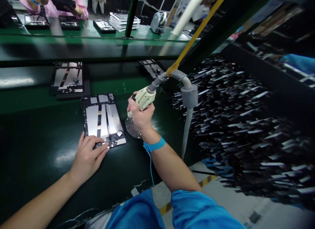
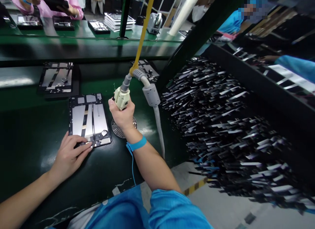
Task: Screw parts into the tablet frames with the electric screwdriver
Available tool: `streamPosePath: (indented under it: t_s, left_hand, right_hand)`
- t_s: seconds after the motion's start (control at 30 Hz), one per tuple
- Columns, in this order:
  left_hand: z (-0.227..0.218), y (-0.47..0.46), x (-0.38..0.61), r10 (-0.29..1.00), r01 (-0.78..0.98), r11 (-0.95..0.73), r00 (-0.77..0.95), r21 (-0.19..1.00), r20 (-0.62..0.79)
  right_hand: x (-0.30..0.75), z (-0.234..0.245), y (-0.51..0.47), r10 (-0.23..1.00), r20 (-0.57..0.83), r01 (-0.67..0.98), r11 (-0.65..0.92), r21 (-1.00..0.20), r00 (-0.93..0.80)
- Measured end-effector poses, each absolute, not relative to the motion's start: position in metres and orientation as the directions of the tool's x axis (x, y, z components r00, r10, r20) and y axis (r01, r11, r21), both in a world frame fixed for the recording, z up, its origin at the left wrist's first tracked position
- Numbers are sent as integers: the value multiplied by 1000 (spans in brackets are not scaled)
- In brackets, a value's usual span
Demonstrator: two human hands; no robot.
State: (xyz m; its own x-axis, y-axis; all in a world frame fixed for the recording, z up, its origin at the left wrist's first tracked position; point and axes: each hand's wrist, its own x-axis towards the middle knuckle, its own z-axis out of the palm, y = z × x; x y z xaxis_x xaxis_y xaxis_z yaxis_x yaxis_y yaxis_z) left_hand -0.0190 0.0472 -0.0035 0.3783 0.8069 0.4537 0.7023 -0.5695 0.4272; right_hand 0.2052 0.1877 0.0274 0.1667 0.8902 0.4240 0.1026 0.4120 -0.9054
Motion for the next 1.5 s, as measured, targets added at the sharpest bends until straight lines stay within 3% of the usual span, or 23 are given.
streamPosePath:
  t_s: [0.1, 0.3, 0.43, 0.77, 1.0, 1.23, 1.5]
  left_hand:
    - [-3, 47, -19, 806, 698, -572, 379, 431, 455]
    - [-6, 49, -19, 806, 705, -568, 371, 424, 461]
    - [-6, 53, -18, 809, 709, -559, 353, 431, 470]
    - [-2, 54, -17, 811, 704, -557, 348, 441, 470]
    - [0, 53, -15, 823, 725, -542, 355, 425, 443]
    - [-3, 53, -20, 819, 720, -548, 359, 426, 447]
    - [-3, 55, -17, 817, 705, -553, 355, 444, 454]
  right_hand:
    - [203, 26, 188, 849, 455, 96, 447, -890, 269]
    - [201, 37, 187, 854, 435, 61, 436, -898, 286]
    - [195, 60, 168, 849, 437, -46, 470, -881, 297]
    - [156, 68, 97, 907, 409, -236, 377, -896, -104]
    - [155, 65, 98, 914, 384, -203, 355, -913, -131]
    - [151, 62, 98, 881, 451, -67, 446, -892, -145]
    - [159, 64, 102, 897, 439, -211, 420, -883, -50]
